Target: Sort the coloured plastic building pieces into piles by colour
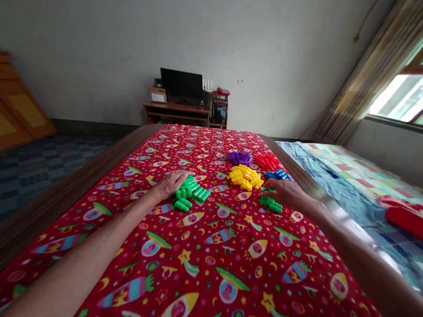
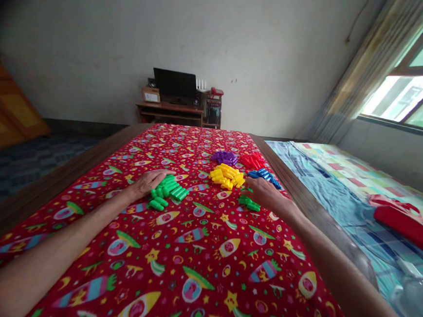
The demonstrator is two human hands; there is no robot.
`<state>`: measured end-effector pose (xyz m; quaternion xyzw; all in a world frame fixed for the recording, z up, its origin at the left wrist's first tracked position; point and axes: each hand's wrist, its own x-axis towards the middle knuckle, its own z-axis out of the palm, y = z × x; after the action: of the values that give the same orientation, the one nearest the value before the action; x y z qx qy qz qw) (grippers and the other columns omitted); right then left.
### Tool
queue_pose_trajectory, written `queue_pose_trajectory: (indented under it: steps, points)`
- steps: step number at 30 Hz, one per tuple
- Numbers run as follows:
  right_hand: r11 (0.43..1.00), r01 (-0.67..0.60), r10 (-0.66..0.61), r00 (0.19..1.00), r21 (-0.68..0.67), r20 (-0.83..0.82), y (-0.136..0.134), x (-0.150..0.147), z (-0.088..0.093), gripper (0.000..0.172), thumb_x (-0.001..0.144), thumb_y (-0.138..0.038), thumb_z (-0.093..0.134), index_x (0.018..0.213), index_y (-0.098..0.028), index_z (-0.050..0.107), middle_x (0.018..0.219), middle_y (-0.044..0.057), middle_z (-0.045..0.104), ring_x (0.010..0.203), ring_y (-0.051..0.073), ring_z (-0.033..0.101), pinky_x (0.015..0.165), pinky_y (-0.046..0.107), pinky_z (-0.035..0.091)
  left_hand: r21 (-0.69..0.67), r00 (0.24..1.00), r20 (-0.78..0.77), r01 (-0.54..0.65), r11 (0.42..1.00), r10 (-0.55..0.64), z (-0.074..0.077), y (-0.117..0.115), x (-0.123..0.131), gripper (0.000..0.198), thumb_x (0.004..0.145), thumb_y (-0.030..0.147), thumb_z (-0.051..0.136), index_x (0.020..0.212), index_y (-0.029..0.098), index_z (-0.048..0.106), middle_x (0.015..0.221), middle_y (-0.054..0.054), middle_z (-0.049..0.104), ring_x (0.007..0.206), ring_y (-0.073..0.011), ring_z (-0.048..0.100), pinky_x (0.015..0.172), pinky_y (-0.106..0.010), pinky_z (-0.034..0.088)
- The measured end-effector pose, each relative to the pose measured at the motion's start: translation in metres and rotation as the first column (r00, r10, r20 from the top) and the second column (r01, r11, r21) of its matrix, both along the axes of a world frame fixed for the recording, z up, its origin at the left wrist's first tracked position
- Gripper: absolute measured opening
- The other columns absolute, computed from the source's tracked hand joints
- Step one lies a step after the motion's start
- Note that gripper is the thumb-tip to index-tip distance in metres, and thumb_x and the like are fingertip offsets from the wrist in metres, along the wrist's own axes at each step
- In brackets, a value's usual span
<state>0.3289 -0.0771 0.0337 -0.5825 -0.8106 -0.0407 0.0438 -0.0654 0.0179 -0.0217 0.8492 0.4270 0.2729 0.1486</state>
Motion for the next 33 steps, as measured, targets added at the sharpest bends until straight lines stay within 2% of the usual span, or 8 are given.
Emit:
queue_pose_trajectory:
  steps: [3, 8, 14, 21, 24, 27, 31, 33]
  points:
    - [1.000, -0.002, 0.002, 0.999, -0.009, 0.044, -0.002, -0.001, -0.004, 0.023, 0.095, -0.032, 0.051, 0.105, -0.016, 0.064, 0.091, 0.010, 0.071, 0.082, 0.020, 0.066, 0.064, 0.026, 0.041, 0.000, 1.000, 0.009, 0.009, 1.000, -0.009, 0.000, 0.001, 0.000, 0.058, 0.093, 0.047, 0.022, 0.114, 0.017, 0.067, 0.120, -0.009, 0.070, 0.117, -0.0228, 0.061, 0.107, -0.037, 0.044]
    - [0.999, -0.028, 0.030, 0.998, -0.032, 0.061, -0.002, -0.012, 0.008, 0.030, 0.099, -0.033, 0.045, 0.098, -0.014, 0.068, 0.085, 0.010, 0.071, 0.074, 0.017, 0.065, 0.061, 0.026, 0.039, -0.002, 1.000, 0.017, 0.016, 1.000, -0.016, -0.001, 0.001, -0.001, 0.057, 0.093, 0.047, 0.023, 0.115, 0.018, 0.067, 0.120, -0.009, 0.070, 0.117, -0.0227, 0.061, 0.107, -0.037, 0.044]
    - [0.990, 0.027, -0.009, 0.992, -0.135, 0.130, 0.003, -0.011, 0.006, 0.022, 0.096, -0.024, 0.048, 0.097, -0.015, 0.069, 0.095, 0.012, 0.071, 0.082, 0.019, 0.067, 0.064, 0.025, 0.042, 0.010, 1.000, 0.021, 0.018, 1.000, -0.018, -0.002, 0.002, -0.002, 0.058, 0.093, 0.048, 0.022, 0.115, 0.018, 0.067, 0.119, -0.009, 0.070, 0.115, -0.0231, 0.062, 0.106, -0.037, 0.045]
    - [0.993, 0.083, -0.064, 0.977, -0.084, 0.205, -0.002, -0.016, 0.013, 0.028, 0.098, -0.023, 0.042, 0.092, -0.015, 0.069, 0.084, 0.010, 0.070, 0.070, 0.017, 0.063, 0.057, 0.025, 0.035, -0.013, 1.000, 0.012, -0.009, 1.000, 0.009, -0.002, 0.001, -0.001, 0.063, 0.093, 0.051, 0.022, 0.116, 0.014, 0.067, 0.123, -0.011, 0.068, 0.117, -0.0246, 0.061, 0.107, -0.037, 0.043]
    - [0.996, 0.088, -0.082, 0.972, -0.019, 0.218, -0.006, -0.043, 0.023, 0.031, 0.097, -0.020, 0.039, 0.091, -0.015, 0.068, 0.079, 0.010, 0.069, 0.064, 0.016, 0.061, 0.055, 0.027, 0.031, -0.009, 1.000, 0.004, -0.012, 1.000, 0.012, -0.003, 0.002, -0.001, 0.062, 0.093, 0.051, 0.021, 0.116, 0.015, 0.067, 0.122, -0.010, 0.069, 0.117, -0.0243, 0.061, 0.107, -0.037, 0.043]
    - [0.999, -0.036, 0.033, 0.982, 0.012, 0.183, -0.007, -0.089, 0.025, 0.029, 0.096, -0.017, 0.039, 0.093, -0.015, 0.068, 0.082, 0.011, 0.070, 0.068, 0.017, 0.062, 0.057, 0.027, 0.032, -0.004, 1.000, -0.002, -0.002, 1.000, 0.002, -0.004, 0.003, -0.002, 0.060, 0.093, 0.049, 0.021, 0.116, 0.017, 0.066, 0.122, -0.009, 0.069, 0.117, -0.0230, 0.060, 0.107, -0.036, 0.043]
    - [0.958, -0.281, 0.287, 0.949, -0.061, 0.132, 0.002, -0.153, 0.010, 0.026, 0.097, -0.021, 0.042, 0.097, -0.016, 0.067, 0.088, 0.011, 0.071, 0.075, 0.018, 0.063, 0.060, 0.027, 0.037, 0.004, 1.000, -0.005, -0.007, 1.000, 0.007, -0.004, 0.003, -0.002, 0.059, 0.094, 0.046, 0.021, 0.116, 0.015, 0.066, 0.123, -0.011, 0.068, 0.118, -0.0230, 0.060, 0.109, -0.037, 0.042]
    - [0.938, -0.342, 0.346, 0.933, -0.059, 0.093, 0.008, -0.176, -0.003, 0.025, 0.097, -0.030, 0.046, 0.104, -0.016, 0.065, 0.094, 0.012, 0.070, 0.081, 0.021, 0.064, 0.061, 0.027, 0.040, 0.003, 1.000, -0.002, -0.009, 1.000, 0.009, -0.004, 0.001, -0.001, 0.059, 0.094, 0.045, 0.021, 0.116, 0.013, 0.066, 0.123, -0.013, 0.068, 0.118, -0.0234, 0.060, 0.109, -0.037, 0.042]
